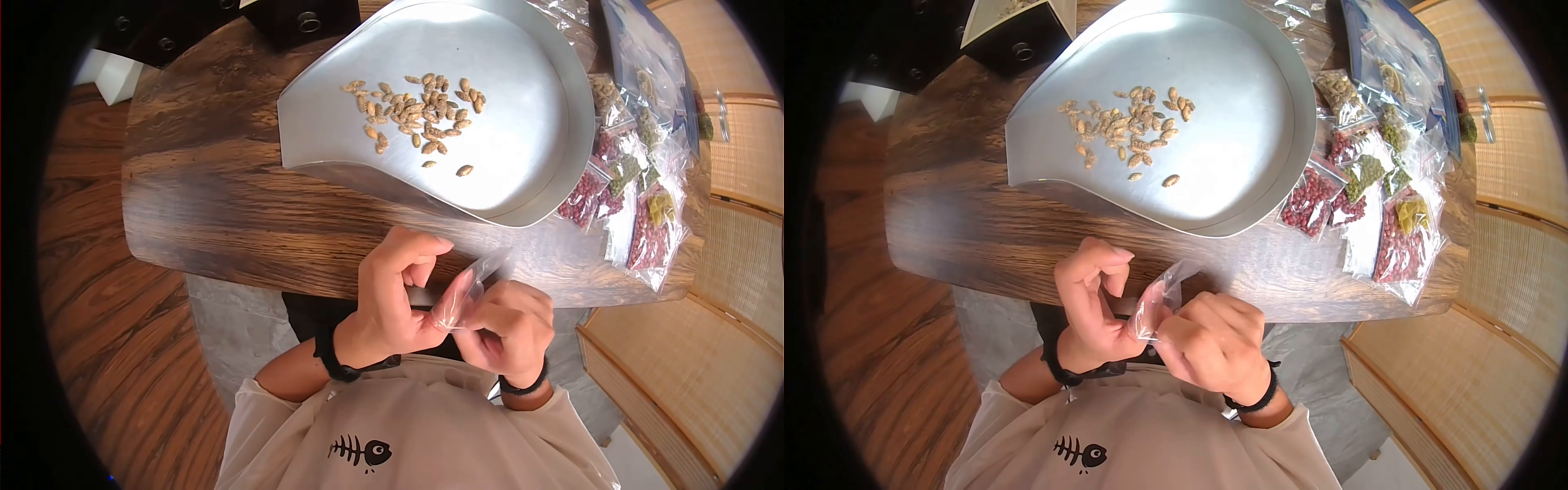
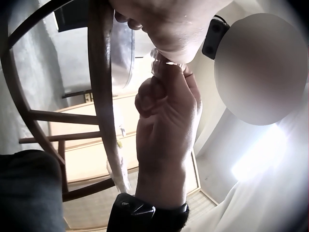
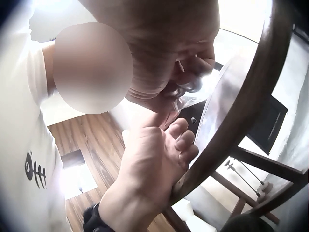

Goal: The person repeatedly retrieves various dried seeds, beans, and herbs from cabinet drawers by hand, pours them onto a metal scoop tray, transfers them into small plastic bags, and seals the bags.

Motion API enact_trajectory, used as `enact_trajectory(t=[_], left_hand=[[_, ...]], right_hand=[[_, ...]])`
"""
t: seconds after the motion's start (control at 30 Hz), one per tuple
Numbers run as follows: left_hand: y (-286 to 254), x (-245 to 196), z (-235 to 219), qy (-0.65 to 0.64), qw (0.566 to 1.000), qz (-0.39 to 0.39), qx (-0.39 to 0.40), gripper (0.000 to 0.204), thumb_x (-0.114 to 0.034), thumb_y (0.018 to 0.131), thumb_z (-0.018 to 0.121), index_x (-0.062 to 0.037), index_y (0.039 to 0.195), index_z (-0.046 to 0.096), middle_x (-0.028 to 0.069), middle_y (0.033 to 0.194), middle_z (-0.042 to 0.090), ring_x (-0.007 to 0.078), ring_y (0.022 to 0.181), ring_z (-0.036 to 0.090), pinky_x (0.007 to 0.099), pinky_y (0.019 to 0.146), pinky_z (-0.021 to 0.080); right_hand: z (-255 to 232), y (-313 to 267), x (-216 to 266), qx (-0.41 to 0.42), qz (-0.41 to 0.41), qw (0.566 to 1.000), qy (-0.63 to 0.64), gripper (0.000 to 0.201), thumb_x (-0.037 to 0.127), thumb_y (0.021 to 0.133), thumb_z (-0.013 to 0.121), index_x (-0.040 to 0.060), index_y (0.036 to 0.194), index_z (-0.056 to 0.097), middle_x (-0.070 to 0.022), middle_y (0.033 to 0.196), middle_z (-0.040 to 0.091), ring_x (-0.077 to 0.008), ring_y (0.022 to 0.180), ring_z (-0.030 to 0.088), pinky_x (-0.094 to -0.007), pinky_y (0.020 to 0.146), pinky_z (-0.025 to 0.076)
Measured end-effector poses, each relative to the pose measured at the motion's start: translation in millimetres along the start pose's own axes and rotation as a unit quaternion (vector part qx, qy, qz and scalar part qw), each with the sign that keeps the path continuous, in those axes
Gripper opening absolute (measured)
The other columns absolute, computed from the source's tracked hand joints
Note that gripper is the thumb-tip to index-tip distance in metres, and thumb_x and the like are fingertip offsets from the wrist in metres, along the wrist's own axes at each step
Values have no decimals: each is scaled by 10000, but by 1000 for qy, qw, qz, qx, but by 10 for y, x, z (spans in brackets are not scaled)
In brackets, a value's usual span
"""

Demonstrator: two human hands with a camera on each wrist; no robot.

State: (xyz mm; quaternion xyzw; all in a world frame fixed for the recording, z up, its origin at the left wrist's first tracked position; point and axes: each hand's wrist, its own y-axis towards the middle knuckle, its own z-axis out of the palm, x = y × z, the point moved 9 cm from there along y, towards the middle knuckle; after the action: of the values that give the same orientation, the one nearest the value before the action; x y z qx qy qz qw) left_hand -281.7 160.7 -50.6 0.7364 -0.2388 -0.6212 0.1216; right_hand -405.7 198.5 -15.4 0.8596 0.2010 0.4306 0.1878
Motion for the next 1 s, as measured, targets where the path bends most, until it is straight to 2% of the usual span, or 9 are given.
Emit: enact_trajectory(t=[0.13,0.23,0.3,0.5,0.57,0.67,0.77,0.8,1.0], left_hand=[[12,2,10,41,999,-1,-18,491,6,827,752,-19,1221,459,28,832,436,99,649,366,260,591,302],[31,-53,-83,23,997,19,-74,472,69,765,757,-43,1182,566,9,722,486,136,583,387,283,504,308],[4,-91,-34,72,997,29,-19,450,60,802,713,-30,1184,494,61,889,475,124,689,389,265,625,328],[69,-278,-49,162,982,96,-10,406,-32,802,711,-75,1184,582,104,1046,476,174,798,444,295,670,386],[-2,-232,-41,136,988,59,30,441,-117,743,740,-161,1179,698,126,1180,456,223,967,484,343,793,444],[26,-273,85,120,983,109,86,551,-211,700,776,-257,1248,735,186,1401,448,314,1222,464,409,949,446],[50,-334,152,142,975,127,118,559,-292,711,828,-266,1260,728,182,1484,441,353,1309,429,450,1007,421],[23,-302,177,137,976,114,124,563,-386,733,854,-271,1268,718,128,1477,509,346,1363,426,487,1058,383],[-18,-275,232,140,975,99,140,502,-424,805,808,-261,1266,698,-2,1295,669,242,1253,573,494,1090,355]], right_hand=[[-25,-54,59,-18,-13,1000,-13,365,-99,696,755,79,938,548,-16,630,505,-186,474,475,-301,425,345],[-75,-63,78,-45,-11,999,-24,363,-111,700,745,78,939,548,-14,629,512,-183,472,476,-292,430,347],[-90,-74,74,-57,-10,998,-29,364,-112,701,744,78,942,548,-14,628,516,-183,472,477,-288,432,349],[-117,-101,30,-92,11,994,-54,323,-77,712,775,58,926,574,-20,615,549,-168,470,505,-271,442,379],[-207,-160,-160,-165,112,980,18,277,-51,739,782,41,905,581,-22,617,571,-132,470,513,-235,461,389],[-291,-174,-324,-130,196,967,92,249,-38,799,768,36,902,554,-21,683,613,-44,567,531,-193,506,386],[-335,-202,-437,-124,281,932,191,256,-32,820,758,46,913,533,-4,745,638,-20,613,526,-180,528,376],[-305,-244,-504,-121,336,899,252,263,-28,827,755,50,920,522,2,772,647,-11,629,522,-174,536,370],[-188,-267,-515,-15,368,870,327,278,-53,828,741,56,932,508,2,764,647,-12,666,564,-168,544,371]])
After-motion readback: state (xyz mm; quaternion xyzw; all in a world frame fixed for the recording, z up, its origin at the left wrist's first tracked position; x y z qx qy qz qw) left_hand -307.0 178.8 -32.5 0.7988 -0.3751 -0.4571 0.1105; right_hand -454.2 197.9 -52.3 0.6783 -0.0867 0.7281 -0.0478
